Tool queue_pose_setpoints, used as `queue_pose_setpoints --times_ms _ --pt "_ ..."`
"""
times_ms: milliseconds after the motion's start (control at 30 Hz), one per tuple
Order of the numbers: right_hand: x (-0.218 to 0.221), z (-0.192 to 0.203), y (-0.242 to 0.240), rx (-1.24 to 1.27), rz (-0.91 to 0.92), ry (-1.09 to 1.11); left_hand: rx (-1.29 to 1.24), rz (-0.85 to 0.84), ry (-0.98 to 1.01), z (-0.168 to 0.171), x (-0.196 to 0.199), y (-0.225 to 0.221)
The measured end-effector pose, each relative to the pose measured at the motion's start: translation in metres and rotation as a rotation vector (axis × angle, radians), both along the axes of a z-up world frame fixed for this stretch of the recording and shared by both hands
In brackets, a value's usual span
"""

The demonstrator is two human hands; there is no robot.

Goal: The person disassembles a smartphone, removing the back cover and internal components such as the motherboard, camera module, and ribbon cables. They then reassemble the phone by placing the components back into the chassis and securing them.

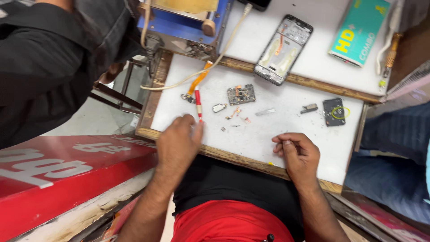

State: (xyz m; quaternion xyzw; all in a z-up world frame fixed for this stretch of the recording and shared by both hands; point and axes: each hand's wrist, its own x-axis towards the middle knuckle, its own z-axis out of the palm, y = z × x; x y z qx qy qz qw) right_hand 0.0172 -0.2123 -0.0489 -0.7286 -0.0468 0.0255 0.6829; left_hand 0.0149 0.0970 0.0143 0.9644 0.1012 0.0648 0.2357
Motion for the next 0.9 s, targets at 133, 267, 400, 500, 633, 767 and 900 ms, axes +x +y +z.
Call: queue_pose_setpoints --times_ms 133,267,400,500,633,767,900 --pt "0.001 0.002 0.002 -0.018 0.005 -0.022 0.035 -0.059 -0.089 -0.019 -0.007 -0.010" --pt "0.001 0.004 0.001 -0.012 -0.012 -0.010 0.078 -0.023 -0.033 -0.028 0.013 0.001" --pt "-0.001 0.004 0.001 -0.003 -0.028 0.008 0.073 -0.035 0.046 -0.020 0.035 0.021" --pt "0.001 0.004 0.000 0.019 -0.017 0.024 0.109 -0.018 0.018 -0.012 0.044 0.039" --pt "0.000 0.003 -0.001 0.020 -0.022 0.028 0.207 -0.170 -0.143 -0.011 0.050 0.049" --pt "0.000 0.004 -0.001 0.036 -0.030 0.017 0.119 -0.105 -0.030 -0.013 0.049 0.051" --pt "0.000 0.002 -0.002 0.058 -0.053 0.022 -0.016 -0.143 -0.100 -0.007 0.041 0.058"
